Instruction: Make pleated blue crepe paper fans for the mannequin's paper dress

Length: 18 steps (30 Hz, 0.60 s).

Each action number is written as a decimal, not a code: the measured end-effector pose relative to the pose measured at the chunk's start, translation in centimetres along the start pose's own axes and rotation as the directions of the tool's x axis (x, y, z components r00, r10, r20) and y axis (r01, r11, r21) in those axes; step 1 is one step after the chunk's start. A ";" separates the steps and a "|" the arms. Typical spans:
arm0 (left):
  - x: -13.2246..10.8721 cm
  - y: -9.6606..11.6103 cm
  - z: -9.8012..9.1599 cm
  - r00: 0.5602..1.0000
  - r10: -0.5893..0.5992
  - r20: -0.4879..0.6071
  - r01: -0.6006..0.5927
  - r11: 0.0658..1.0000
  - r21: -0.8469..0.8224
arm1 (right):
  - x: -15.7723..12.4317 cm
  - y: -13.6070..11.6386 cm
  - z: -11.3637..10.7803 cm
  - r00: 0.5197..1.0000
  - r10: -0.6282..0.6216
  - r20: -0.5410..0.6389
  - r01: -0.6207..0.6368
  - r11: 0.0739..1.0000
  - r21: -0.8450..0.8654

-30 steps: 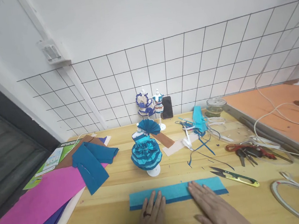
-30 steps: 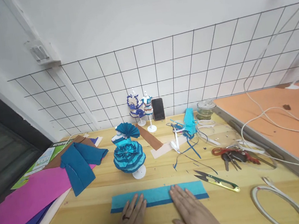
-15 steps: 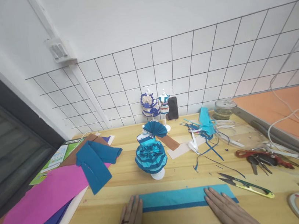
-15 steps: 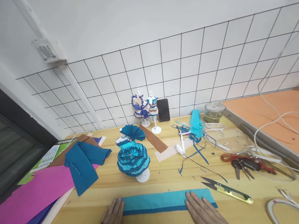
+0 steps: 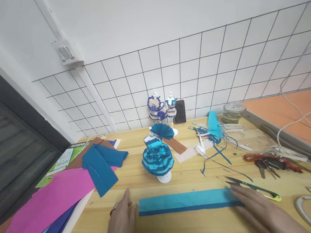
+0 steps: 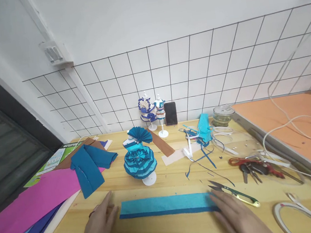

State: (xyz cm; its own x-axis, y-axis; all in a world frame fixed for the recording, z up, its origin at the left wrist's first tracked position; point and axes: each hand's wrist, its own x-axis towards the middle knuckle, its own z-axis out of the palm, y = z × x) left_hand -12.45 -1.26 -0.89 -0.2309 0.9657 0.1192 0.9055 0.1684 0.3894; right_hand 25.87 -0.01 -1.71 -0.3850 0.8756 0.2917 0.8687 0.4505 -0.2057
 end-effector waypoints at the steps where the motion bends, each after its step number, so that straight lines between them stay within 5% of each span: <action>1: 0.1 -0.2 -0.4 0.996 -0.087 0.025 0.088 0.996 -0.035 | -0.2 0.9 0.0 0.998 0.065 0.011 -0.066 0.998 0.023; 3: 0.3 -0.6 -0.7 0.977 -0.188 0.096 0.201 0.968 -0.152 | -0.5 2.4 0.3 0.978 0.203 0.043 -0.206 0.974 0.092; 7: 0.3 -0.4 0.7 0.956 -0.199 0.215 0.277 0.855 -0.439 | -0.2 3.5 1.2 0.921 0.368 0.128 -0.390 0.866 0.313; 12: 0.3 1.0 2.2 0.965 -0.225 0.136 0.260 0.735 -0.626 | 0.9 2.6 1.8 0.889 0.405 0.215 -0.457 0.740 0.494; 18: 0.5 1.9 1.8 0.964 -0.219 0.152 0.248 0.520 -0.818 | 1.4 2.5 2.1 0.872 0.414 0.263 -0.490 0.719 0.493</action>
State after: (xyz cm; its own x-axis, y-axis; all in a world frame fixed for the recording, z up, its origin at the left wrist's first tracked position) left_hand -10.19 -0.09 -1.72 -0.3669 0.9238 -0.1097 0.1222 0.1647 0.9787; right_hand 26.88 2.68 -3.79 -0.0579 0.9954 -0.0762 0.6593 -0.0192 -0.7516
